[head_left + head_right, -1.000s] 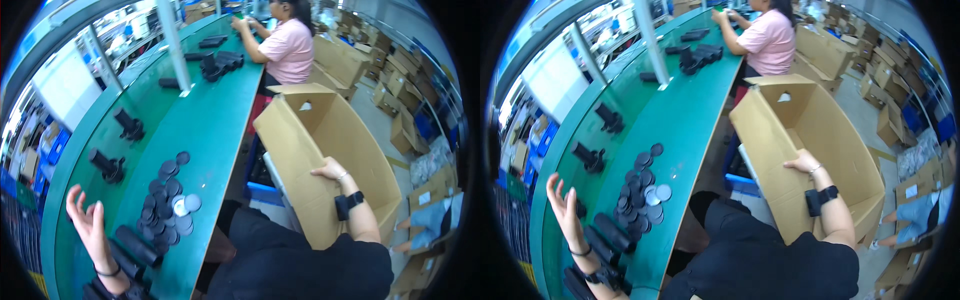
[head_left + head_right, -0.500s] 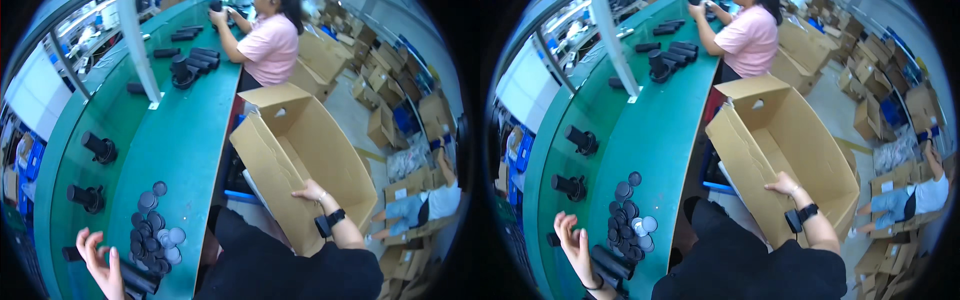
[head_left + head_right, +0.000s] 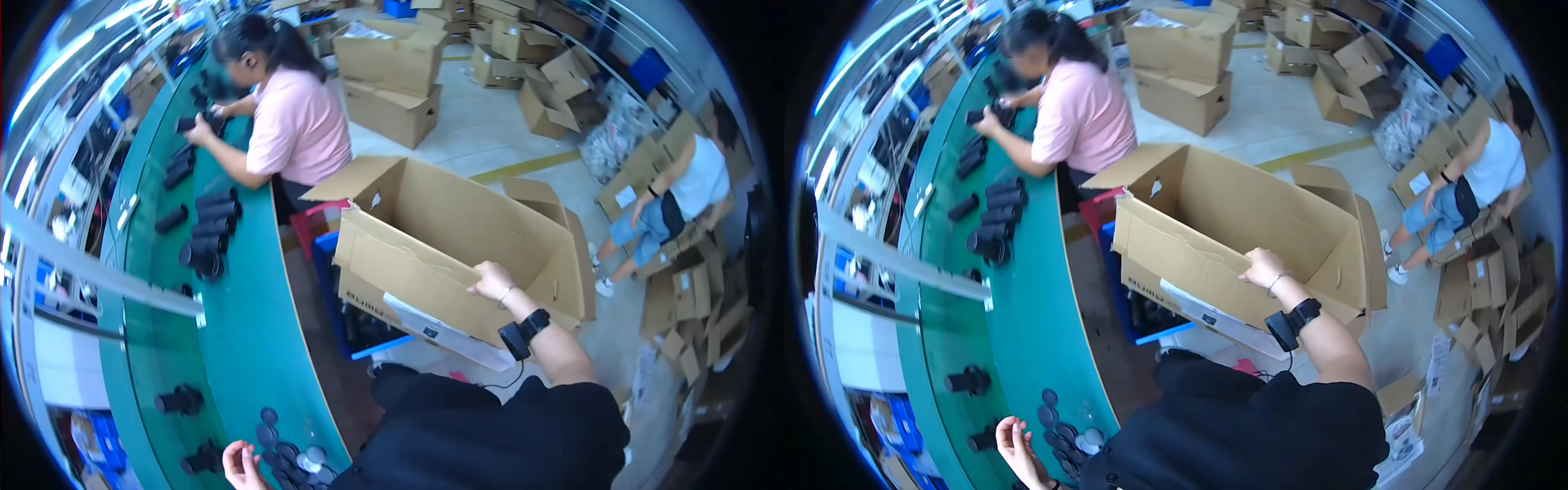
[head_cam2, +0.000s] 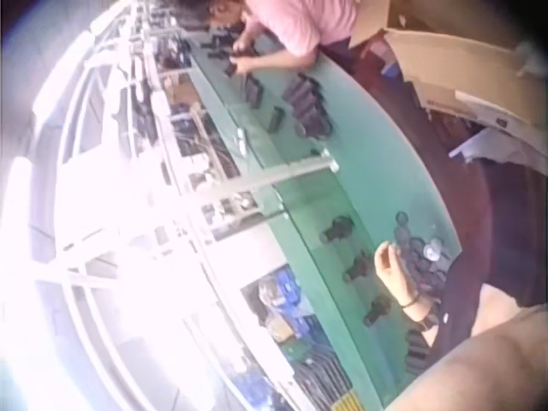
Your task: Assembling optical components and packing finished binoculars into a cardboard box.
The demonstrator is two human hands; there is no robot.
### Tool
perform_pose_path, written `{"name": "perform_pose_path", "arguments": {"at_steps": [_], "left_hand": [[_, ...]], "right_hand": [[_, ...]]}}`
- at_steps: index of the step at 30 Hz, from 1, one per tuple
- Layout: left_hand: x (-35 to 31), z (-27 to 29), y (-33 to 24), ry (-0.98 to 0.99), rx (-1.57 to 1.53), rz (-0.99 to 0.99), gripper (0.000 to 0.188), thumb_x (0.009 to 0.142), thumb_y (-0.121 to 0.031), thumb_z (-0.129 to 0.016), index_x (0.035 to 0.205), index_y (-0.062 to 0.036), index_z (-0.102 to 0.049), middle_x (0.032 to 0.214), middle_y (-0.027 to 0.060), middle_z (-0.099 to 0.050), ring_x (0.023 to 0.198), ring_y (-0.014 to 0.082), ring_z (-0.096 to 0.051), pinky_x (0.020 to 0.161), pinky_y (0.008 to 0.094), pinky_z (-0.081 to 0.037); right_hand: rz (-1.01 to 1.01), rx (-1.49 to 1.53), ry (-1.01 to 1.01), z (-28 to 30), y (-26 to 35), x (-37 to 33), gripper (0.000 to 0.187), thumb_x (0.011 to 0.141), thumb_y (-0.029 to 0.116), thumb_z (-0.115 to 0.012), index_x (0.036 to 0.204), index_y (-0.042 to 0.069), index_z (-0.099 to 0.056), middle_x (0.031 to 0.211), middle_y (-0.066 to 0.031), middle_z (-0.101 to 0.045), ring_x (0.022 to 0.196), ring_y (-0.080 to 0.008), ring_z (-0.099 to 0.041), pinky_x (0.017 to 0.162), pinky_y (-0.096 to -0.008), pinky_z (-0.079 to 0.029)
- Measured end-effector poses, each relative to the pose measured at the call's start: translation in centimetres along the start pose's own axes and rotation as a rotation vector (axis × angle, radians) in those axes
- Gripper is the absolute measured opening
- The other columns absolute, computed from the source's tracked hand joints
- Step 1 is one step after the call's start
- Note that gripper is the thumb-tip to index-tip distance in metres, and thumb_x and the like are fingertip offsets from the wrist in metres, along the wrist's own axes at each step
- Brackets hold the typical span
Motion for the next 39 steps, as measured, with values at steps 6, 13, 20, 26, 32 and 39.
{"name": "perform_pose_path", "arguments": {"at_steps": [6, 13, 20, 26, 32, 39], "left_hand": [[5.0, -10.3, -5.9, 0.341, 0.059, -0.162, 0.011, 0.094, -0.009, -0.060, 0.104, -0.0045, -0.060, 0.099, 0.0029, -0.061, 0.087, 0.0096, -0.058, 0.070, 0.0220, -0.045], [9.8, -17.3, -4.7, 0.615, 0.059, -0.199, 0.009, 0.093, -0.009, -0.060, 0.102, -0.0050, -0.061, 0.094, 0.0008, -0.062, 0.085, 0.0085, -0.057, 0.069, 0.0213, -0.044], [15.6, -24.9, 2.0, 0.897, 0.020, -0.171, 0.006, 0.092, -0.010, -0.063, 0.097, -0.0063, -0.062, 0.086, -0.0019, -0.062, 0.078, 0.0060, -0.057, 0.065, 0.0191, -0.042], [21.5, -32.1, 9.8, 1.106, -0.001, -0.121, 0.008, 0.090, 0.000, -0.061, 0.098, -0.0013, -0.062, 0.088, 0.0005, -0.062, 0.078, 0.0057, -0.054, 0.071, 0.0189, -0.044], [21.9, -41.5, 11.2, 1.292, 0.010, -0.185, 0.009, 0.088, 0.000, -0.064, 0.097, -0.0019, -0.063, 0.086, -0.0014, -0.062, 0.077, 0.0051, -0.056, 0.071, 0.0191, -0.044], [12.8, -51.6, 7.3, 1.572, 0.028, -0.370, 0.013, 0.089, -0.001, -0.064, 0.102, -0.0011, -0.062, 0.088, -0.0014, -0.062, 0.081, 0.0055, -0.057, 0.072, 0.0201, -0.045]], "right_hand": [[-0.050, 0.066, -0.074, 7.4, -2.0, -6.0, 0.039, 0.065, 0.026, -0.084, 0.100, 0.014, -0.073, 0.090, -0.0163, -0.071, 0.088, -0.0331, -0.068, 0.080, -0.0406, -0.053], [-0.201, 0.150, -0.175, 8.0, -2.9, -15.4, 0.046, 0.064, 0.026, -0.084, 0.106, 0.012, -0.072, 0.095, -0.0177, -0.070, 0.094, -0.0343, -0.067, 0.085, -0.0425, -0.051], [-0.422, 0.226, -0.373, 3.4, -3.2, -24.2, 0.042, 0.062, 0.026, -0.084, 0.100, 0.010, -0.072, 0.094, -0.0176, -0.069, 0.093, -0.0346, -0.066, 0.083, -0.0427, -0.052], [-0.640, 0.239, -0.526, -3.2, -3.2, -27.2, 0.040, 0.062, 0.026, -0.083, 0.096, 0.010, -0.071, 0.091, -0.0180, -0.068, 0.091, -0.0367, -0.064, 0.082, -0.0440, -0.051], [-0.882, 0.141, -0.644, -8.4, -9.6, -29.2, 0.042, 0.060, 0.026, -0.085, 0.093, 0.005, -0.070, 0.090, -0.0212, -0.068, 0.091, -0.0369, -0.064, 0.082, -0.0447, -0.051], [-1.045, 0.450, -0.882, -14.4, -15.4, -37.4, 0.044, 0.060, 0.015, -0.084, 0.097, -0.002, -0.069, 0.089, -0.0155, -0.070, 0.082, -0.0303, -0.067, 0.077, -0.0386, -0.053]]}}
Point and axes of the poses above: each hand's wrist, its own x-axis towards the middle knuckle, its own z-axis out of the back of the hand, y = z × x, the point moved 9 cm from there along x, towards the middle knuckle
